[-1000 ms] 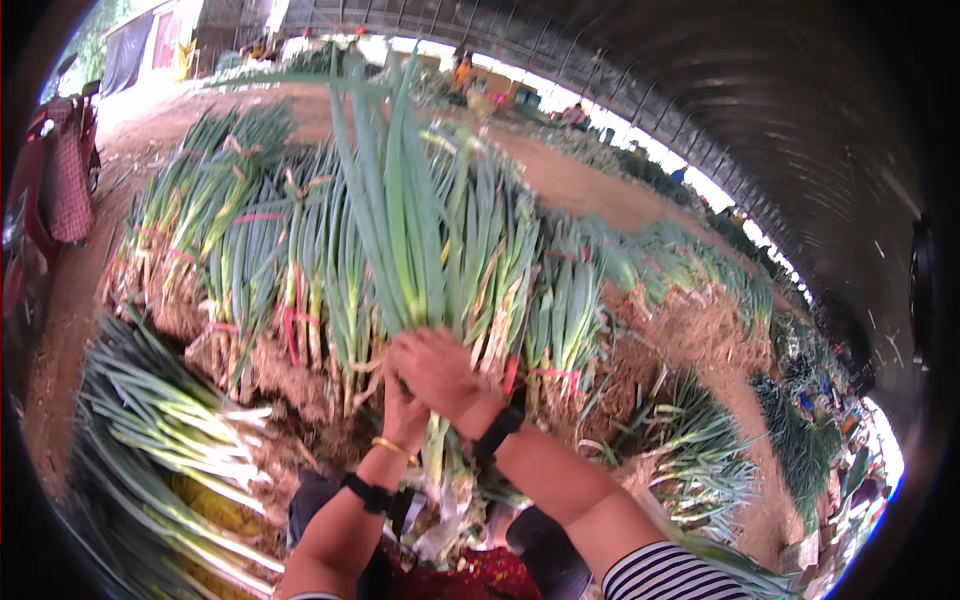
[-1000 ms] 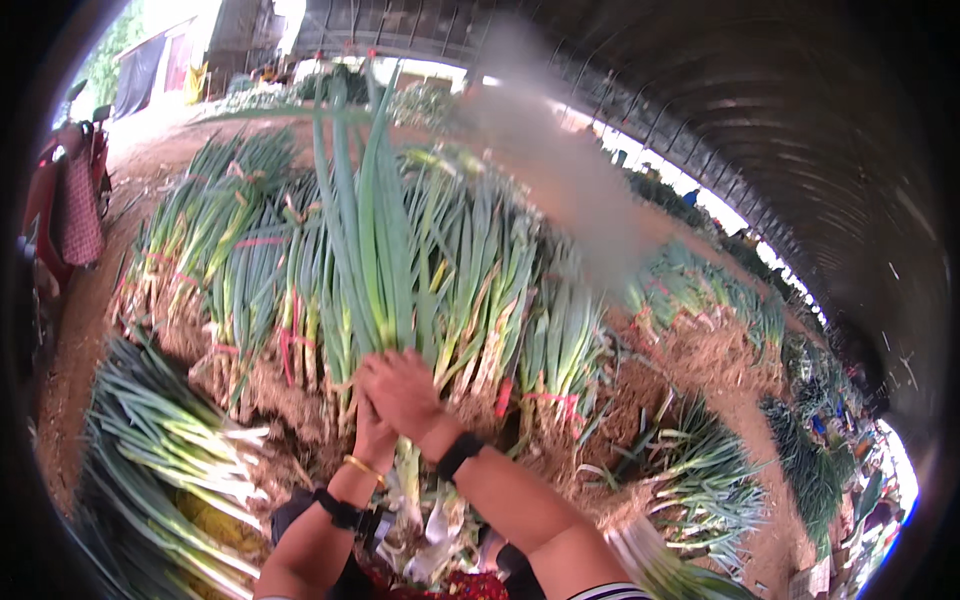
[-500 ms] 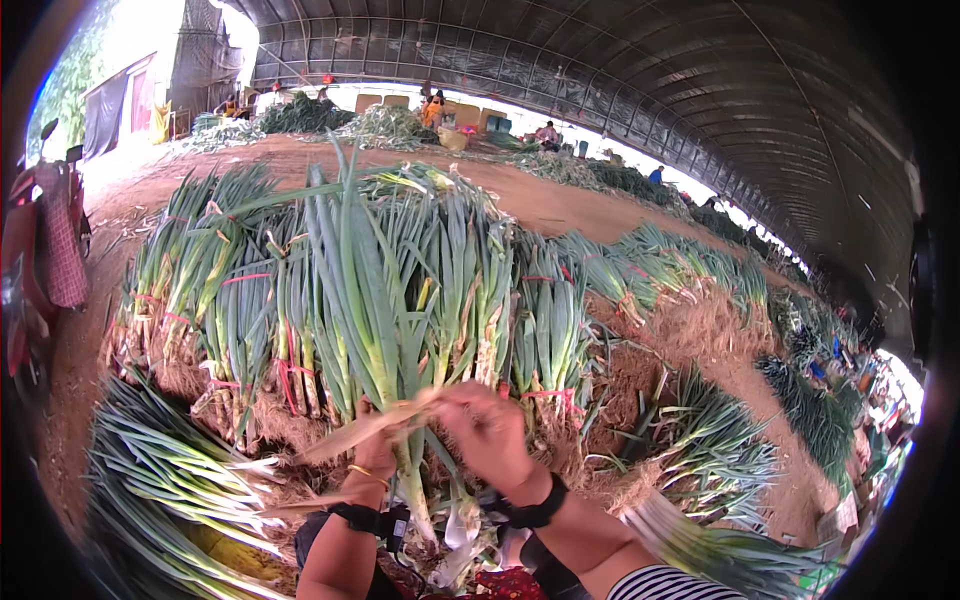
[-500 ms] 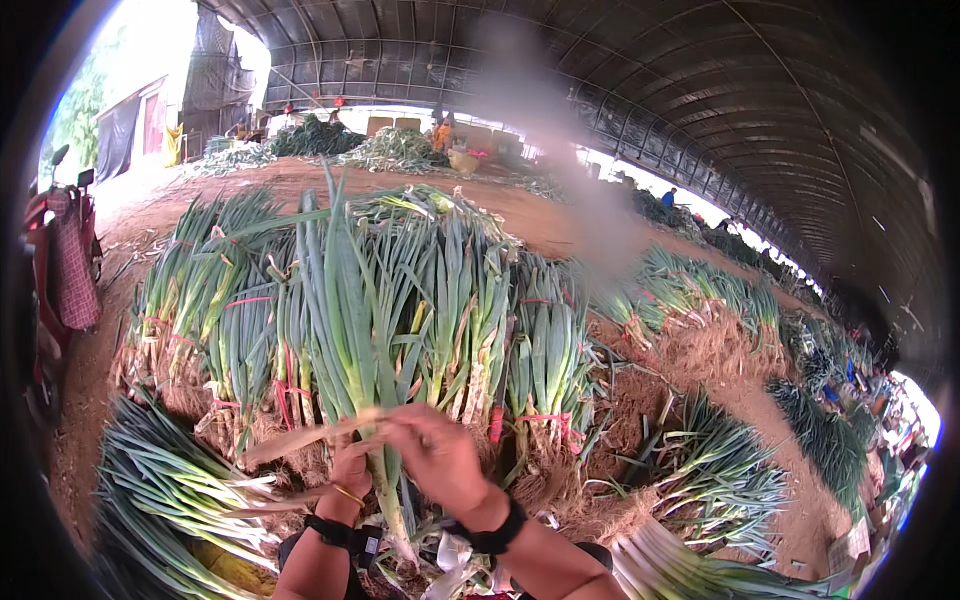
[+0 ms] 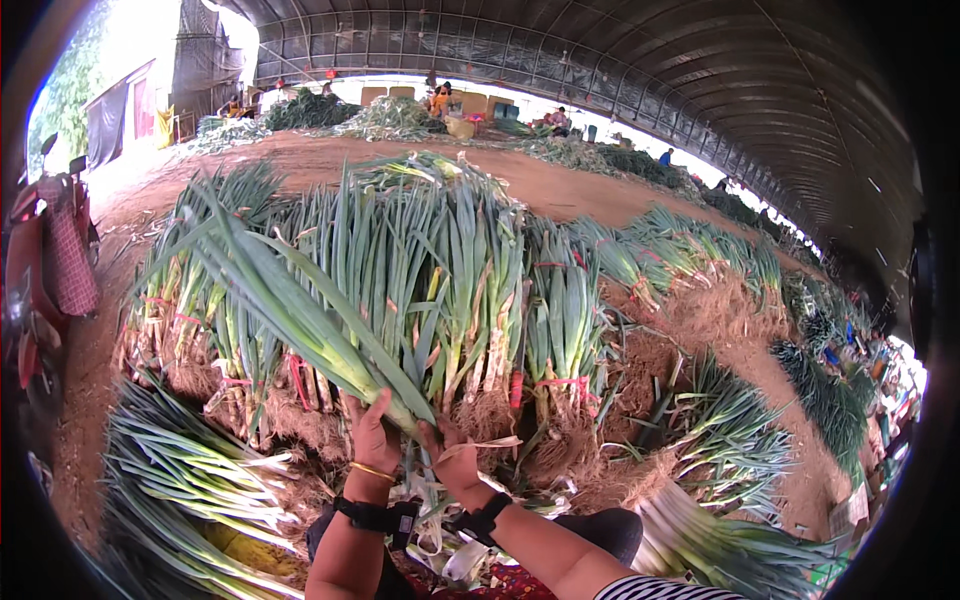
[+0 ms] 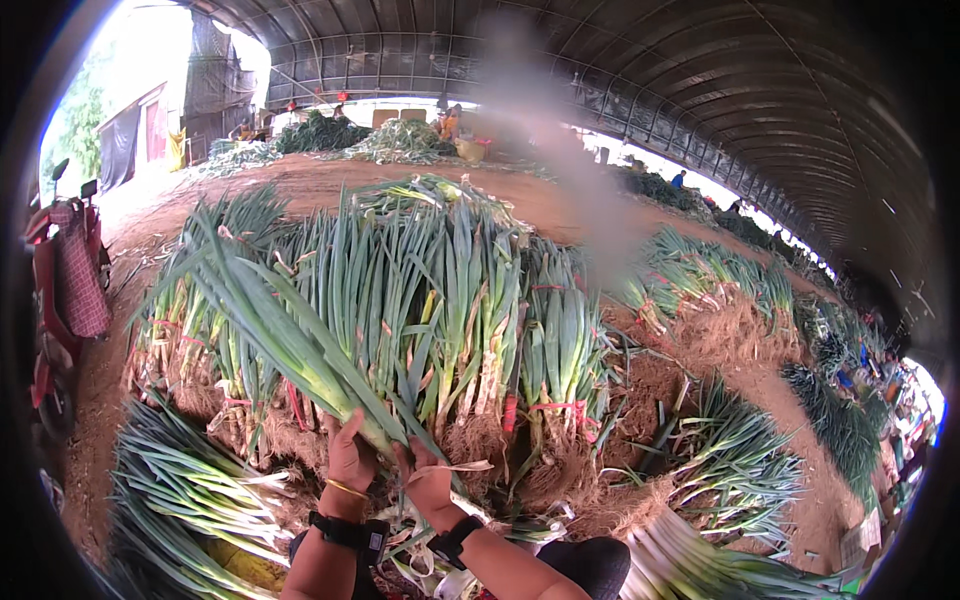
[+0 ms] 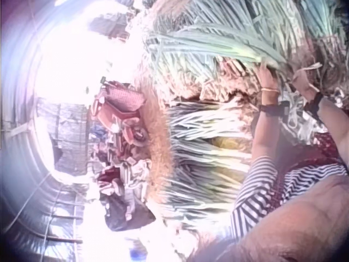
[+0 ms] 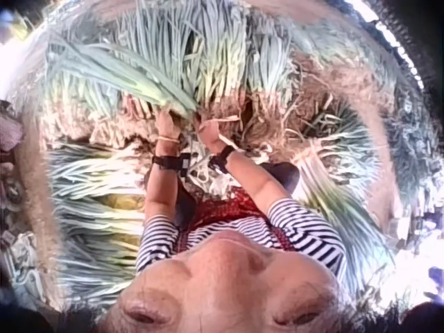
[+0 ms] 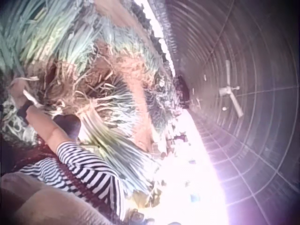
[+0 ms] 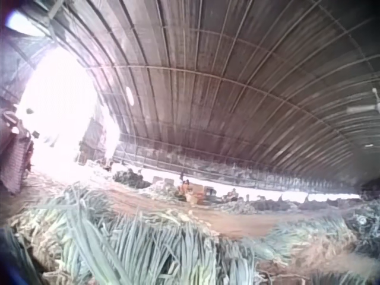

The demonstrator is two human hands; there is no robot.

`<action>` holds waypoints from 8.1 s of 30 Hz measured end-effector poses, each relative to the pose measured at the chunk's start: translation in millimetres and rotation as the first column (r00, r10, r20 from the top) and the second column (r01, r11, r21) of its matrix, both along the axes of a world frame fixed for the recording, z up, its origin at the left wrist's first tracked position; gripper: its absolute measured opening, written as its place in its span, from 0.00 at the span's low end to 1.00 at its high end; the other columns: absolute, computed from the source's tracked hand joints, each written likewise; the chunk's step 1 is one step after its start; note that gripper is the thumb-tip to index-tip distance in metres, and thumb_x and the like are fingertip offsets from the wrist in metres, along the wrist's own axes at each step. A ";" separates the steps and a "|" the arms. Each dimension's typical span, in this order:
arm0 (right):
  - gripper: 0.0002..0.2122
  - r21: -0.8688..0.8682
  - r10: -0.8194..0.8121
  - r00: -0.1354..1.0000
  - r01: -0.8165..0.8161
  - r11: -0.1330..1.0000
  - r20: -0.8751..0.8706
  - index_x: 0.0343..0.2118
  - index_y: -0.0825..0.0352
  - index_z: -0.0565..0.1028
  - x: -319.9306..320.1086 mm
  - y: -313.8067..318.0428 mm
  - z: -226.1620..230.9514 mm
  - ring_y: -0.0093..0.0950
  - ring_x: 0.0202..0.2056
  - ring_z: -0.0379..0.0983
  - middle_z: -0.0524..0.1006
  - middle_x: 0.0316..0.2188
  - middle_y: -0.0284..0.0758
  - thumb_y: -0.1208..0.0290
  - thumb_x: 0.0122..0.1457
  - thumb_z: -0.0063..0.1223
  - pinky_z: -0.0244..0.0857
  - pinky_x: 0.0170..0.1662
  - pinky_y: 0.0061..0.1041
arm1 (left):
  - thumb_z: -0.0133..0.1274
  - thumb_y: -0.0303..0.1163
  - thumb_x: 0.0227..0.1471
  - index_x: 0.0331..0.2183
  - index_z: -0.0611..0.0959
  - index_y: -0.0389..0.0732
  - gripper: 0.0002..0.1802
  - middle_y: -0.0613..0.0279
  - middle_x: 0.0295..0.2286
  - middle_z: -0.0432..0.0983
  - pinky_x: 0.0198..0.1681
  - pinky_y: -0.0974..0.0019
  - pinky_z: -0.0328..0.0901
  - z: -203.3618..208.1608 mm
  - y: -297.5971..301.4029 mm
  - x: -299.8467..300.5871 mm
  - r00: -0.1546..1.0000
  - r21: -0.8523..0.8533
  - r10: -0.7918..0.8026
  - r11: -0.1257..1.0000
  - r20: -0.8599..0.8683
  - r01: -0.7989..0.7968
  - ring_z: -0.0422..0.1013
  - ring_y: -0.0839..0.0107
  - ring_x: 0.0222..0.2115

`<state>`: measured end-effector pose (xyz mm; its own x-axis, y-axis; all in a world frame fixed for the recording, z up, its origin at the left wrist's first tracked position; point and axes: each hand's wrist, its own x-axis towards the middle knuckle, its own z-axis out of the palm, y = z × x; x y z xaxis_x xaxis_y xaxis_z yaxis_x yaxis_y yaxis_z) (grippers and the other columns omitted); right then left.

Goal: The person cleans leeks by hand by peeling away the outer layers and shaking off dirt. They then gather the cleaned leeks and place them onto a metal rack.

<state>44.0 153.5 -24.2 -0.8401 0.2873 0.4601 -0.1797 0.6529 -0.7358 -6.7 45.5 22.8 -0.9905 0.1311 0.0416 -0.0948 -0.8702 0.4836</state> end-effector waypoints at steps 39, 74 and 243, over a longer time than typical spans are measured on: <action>0.03 -0.095 0.767 0.641 -0.764 0.639 0.002 0.30 0.65 0.72 174.6 18.9 109.5 0.33 0.19 0.66 0.67 0.17 0.35 0.74 0.55 0.46 0.59 0.22 0.30 | 0.53 0.26 0.36 0.20 0.67 0.45 0.09 0.69 0.11 0.58 0.11 0.73 0.50 -32.6 -80.7 -77.0 0.920 -0.286 0.028 0.954 0.392 0.093 0.53 0.75 0.09; 0.27 0.521 0.187 0.940 -0.315 0.793 0.284 0.44 0.63 0.69 54.0 44.7 88.5 0.37 0.27 0.73 0.74 0.39 0.40 0.43 0.51 0.43 0.66 0.31 0.32 | 0.50 0.19 0.37 0.51 0.59 0.38 0.36 0.54 0.41 0.64 0.41 0.62 0.62 15.0 -120.1 -45.6 0.943 0.253 0.177 0.962 -0.281 -0.105 0.64 0.67 0.36; 0.22 0.620 0.166 0.986 -0.133 0.773 0.005 0.47 0.60 0.67 72.9 35.6 80.5 0.34 0.51 0.61 0.68 0.47 0.34 0.60 0.48 0.54 0.49 0.55 0.37 | 0.49 0.22 0.44 0.34 0.70 0.31 0.11 0.56 0.24 0.70 0.36 0.62 0.67 -3.3 -118.8 -48.1 0.951 -0.130 0.309 0.943 0.011 -0.305 0.70 0.64 0.25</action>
